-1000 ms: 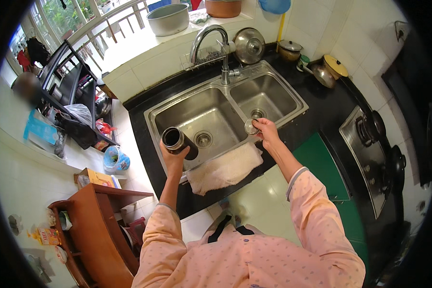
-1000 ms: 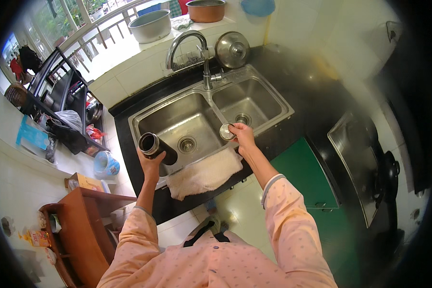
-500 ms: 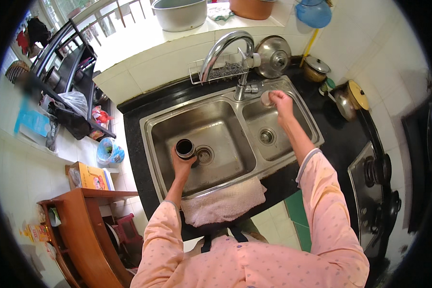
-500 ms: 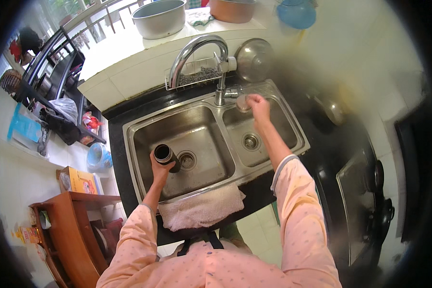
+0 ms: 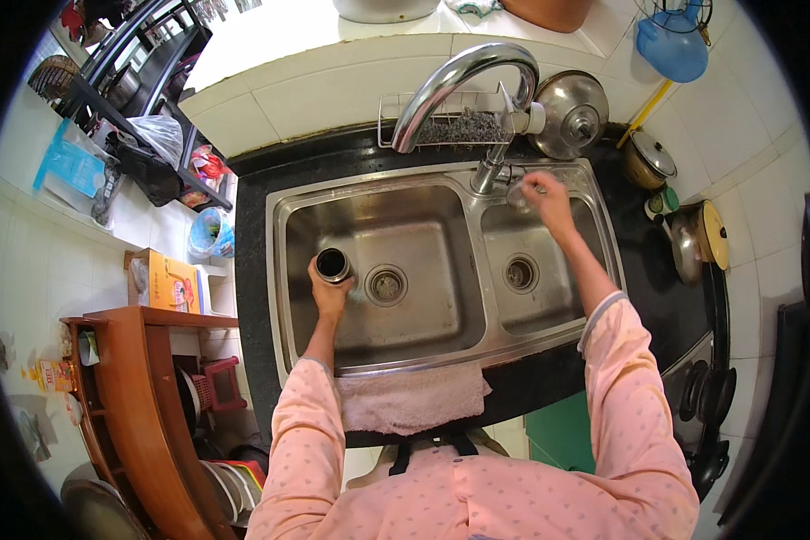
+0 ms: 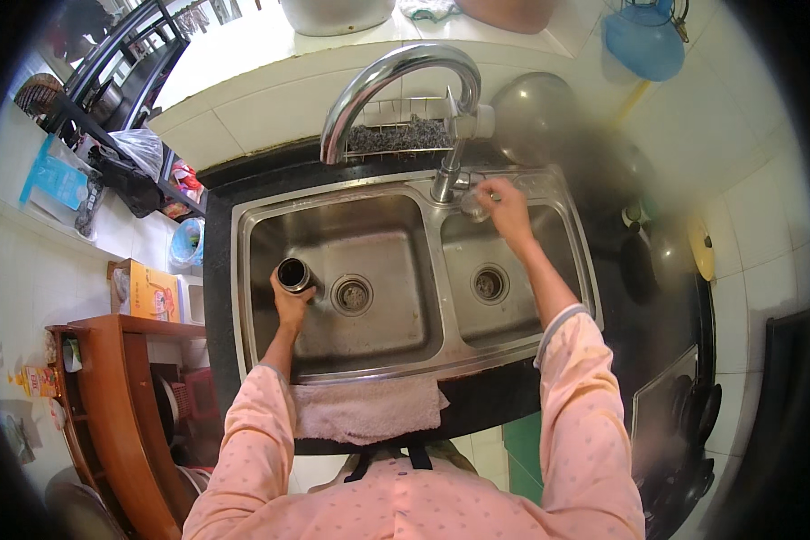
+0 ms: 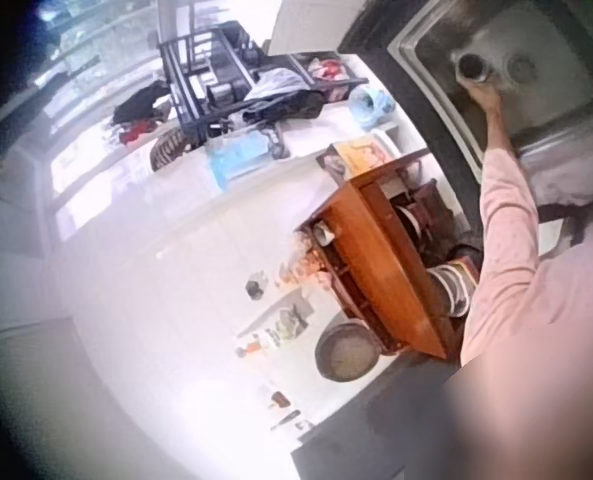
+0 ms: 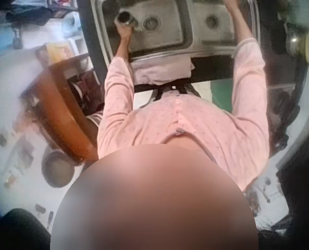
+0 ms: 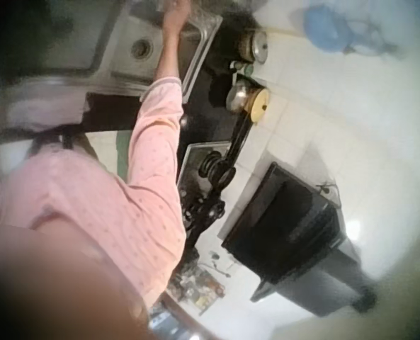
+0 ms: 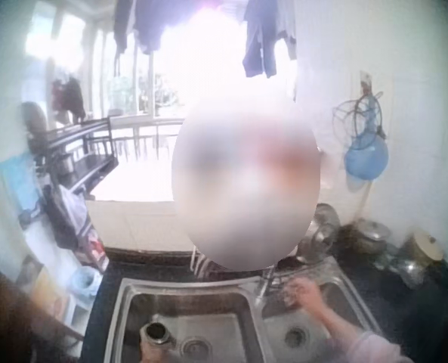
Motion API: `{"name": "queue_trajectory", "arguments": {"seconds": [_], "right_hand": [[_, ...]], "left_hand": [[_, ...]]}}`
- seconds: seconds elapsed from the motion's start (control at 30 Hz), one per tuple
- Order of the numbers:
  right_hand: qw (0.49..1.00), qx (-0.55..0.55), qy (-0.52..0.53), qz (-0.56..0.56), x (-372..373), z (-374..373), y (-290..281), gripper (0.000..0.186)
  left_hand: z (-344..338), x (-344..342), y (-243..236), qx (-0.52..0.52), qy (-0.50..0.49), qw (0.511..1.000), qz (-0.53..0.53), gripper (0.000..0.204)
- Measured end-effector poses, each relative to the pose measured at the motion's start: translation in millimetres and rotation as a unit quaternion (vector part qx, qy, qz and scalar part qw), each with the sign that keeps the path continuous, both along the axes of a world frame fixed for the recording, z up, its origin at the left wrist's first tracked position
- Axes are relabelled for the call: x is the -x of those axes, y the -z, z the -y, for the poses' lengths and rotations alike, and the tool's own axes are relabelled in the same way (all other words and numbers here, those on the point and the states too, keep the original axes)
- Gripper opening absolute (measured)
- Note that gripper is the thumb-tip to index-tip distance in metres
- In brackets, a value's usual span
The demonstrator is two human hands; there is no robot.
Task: The person walks from the living room to the kitchen, rinses a black thermos and its lid under running water, then returns to the dining table. They open a foil packet, pour its contents into the thermos, and place the packet into a plastic bag.
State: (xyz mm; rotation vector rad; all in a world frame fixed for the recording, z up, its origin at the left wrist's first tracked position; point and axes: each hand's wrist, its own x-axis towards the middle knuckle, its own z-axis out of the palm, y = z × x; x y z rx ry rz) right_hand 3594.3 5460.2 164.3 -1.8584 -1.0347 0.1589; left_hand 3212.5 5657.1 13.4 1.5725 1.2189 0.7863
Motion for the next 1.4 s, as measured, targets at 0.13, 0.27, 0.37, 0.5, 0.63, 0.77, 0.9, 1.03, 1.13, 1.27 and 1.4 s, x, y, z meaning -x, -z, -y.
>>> {"name": "queue_trajectory", "arguments": {"seconds": [0.13,0.27,0.37,0.5,0.63,0.77,0.9,1.03,1.13,1.27,1.4], "right_hand": [[0.995,-0.018,-0.092,0.026,-5,16,8,0.015],[0.994,0.030,-0.106,0.027,-26,24,6,0.016],[0.993,0.047,-0.103,-0.021,-34,24,0,0.017],[0.999,-0.044,0.009,0.006,2,16,-13,0.016],[0.988,-0.026,0.032,-0.147,107,-36,0,0.014],[0.974,-0.060,0.029,-0.216,186,-113,20,0.015],[0.893,0.016,0.067,-0.445,196,-137,33,0.013],[0.929,0.100,0.005,-0.357,207,-137,53,0.017],[0.935,-0.050,-0.031,-0.349,214,-136,69,0.019],[0.994,0.016,-0.031,-0.103,197,-138,73,0.015],[0.945,0.162,-0.019,-0.283,183,-137,67,0.014]], "left_hand": [[0,8,9,-0.005,0.006,1.000,0.001,0.088],[-4,13,9,0.038,0.023,0.998,0.040,0.090],[-5,14,-4,0.036,0.035,0.998,0.035,0.098],[5,9,-47,-0.016,-0.028,0.999,0.013,0.090],[21,-29,-103,0.005,-0.009,0.989,0.148,0.056],[26,-86,-126,0.194,0.073,0.948,0.242,0.042],[19,-93,-117,0.195,0.125,0.956,0.180,0.034],[14,-87,-106,0.185,0.106,0.969,0.127,0.022],[10,-84,-106,0.157,0.126,0.979,0.026,0.023],[3,-84,-110,0.292,0.160,0.935,0.119,0.024],[3,-90,-106,0.302,0.200,0.919,0.155,0.025]]}}
